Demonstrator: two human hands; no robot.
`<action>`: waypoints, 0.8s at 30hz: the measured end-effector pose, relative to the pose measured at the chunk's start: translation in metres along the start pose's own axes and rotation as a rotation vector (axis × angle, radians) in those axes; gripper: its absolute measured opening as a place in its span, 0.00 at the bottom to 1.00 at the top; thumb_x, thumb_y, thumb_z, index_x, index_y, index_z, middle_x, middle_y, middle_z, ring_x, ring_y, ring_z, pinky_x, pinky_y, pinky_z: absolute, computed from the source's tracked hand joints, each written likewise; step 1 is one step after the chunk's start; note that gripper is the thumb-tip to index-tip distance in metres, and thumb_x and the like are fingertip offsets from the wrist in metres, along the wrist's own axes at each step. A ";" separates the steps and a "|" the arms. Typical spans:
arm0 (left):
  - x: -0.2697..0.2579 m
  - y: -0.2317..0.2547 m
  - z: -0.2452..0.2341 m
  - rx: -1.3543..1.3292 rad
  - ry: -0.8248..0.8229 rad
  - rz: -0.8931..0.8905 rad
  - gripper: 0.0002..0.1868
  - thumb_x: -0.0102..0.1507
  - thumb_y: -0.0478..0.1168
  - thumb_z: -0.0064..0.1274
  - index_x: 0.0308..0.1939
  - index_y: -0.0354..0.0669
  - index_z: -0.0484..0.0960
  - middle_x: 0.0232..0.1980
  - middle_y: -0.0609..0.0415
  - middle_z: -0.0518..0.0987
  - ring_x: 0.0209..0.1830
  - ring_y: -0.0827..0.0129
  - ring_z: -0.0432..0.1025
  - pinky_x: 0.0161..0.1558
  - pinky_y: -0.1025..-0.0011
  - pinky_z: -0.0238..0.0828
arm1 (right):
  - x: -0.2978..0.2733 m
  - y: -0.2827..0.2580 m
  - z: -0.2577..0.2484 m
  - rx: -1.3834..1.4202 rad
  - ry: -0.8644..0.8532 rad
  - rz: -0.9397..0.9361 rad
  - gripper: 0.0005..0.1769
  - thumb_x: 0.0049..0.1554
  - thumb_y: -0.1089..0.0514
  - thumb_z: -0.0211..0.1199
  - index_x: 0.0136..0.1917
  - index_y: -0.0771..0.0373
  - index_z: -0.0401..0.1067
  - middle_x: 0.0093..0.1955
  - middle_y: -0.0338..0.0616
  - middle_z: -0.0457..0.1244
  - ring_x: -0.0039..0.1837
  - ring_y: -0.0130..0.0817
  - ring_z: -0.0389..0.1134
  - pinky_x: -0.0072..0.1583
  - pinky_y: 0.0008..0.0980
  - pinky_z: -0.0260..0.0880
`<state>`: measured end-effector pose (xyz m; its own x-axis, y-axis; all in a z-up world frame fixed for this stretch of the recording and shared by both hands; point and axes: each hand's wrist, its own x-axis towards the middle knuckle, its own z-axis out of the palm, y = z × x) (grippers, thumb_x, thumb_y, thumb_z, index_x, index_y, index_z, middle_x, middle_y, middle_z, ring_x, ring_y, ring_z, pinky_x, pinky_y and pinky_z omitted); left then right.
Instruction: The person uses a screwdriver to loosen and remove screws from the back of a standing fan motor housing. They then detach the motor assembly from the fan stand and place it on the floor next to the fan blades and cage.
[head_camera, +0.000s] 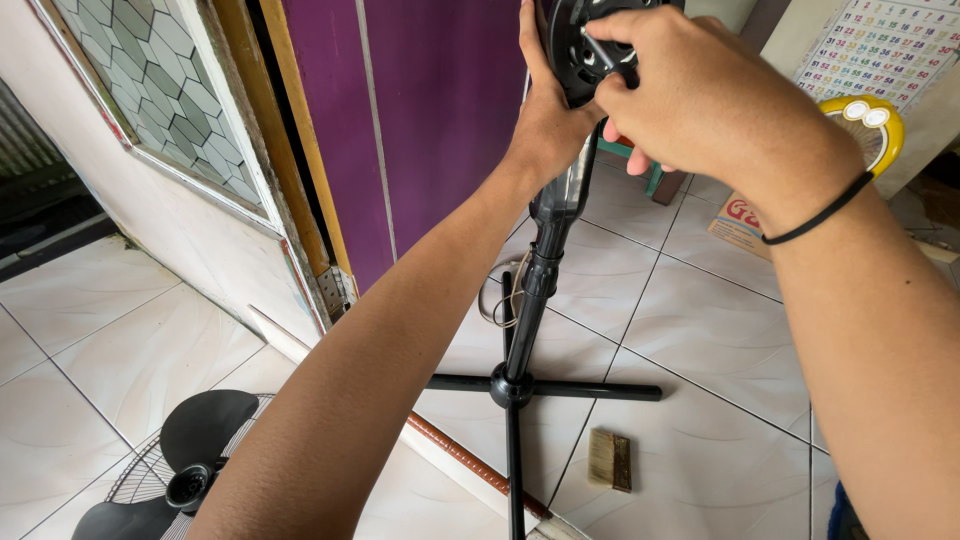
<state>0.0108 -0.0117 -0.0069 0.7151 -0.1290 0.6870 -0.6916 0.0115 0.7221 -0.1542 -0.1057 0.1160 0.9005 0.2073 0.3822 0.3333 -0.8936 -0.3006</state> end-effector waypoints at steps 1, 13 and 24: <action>0.000 0.001 0.000 0.005 0.004 0.004 0.65 0.65 0.32 0.57 0.73 0.65 0.09 0.72 0.41 0.67 0.70 0.55 0.70 0.69 0.55 0.65 | -0.001 -0.001 0.001 -0.004 0.029 -0.032 0.31 0.59 0.63 0.53 0.76 0.59 0.65 0.38 0.51 0.71 0.31 0.38 0.73 0.36 0.39 0.74; -0.001 0.000 -0.001 0.050 0.026 -0.020 0.64 0.63 0.28 0.54 0.74 0.66 0.11 0.67 0.40 0.73 0.63 0.55 0.77 0.63 0.58 0.71 | 0.005 0.014 0.021 0.044 0.105 -0.061 0.31 0.60 0.61 0.53 0.77 0.58 0.63 0.36 0.53 0.69 0.28 0.40 0.70 0.33 0.38 0.72; -0.001 0.002 0.001 0.070 0.009 -0.082 0.64 0.64 0.31 0.55 0.73 0.67 0.10 0.64 0.42 0.75 0.59 0.58 0.80 0.59 0.59 0.74 | 0.023 0.043 0.042 0.140 0.314 -0.290 0.20 0.60 0.62 0.56 0.65 0.66 0.70 0.47 0.54 0.69 0.46 0.43 0.73 0.50 0.40 0.71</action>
<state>0.0081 -0.0121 -0.0061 0.7706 -0.1175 0.6264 -0.6355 -0.0685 0.7690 -0.1076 -0.1231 0.0749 0.6431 0.2906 0.7085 0.6131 -0.7497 -0.2490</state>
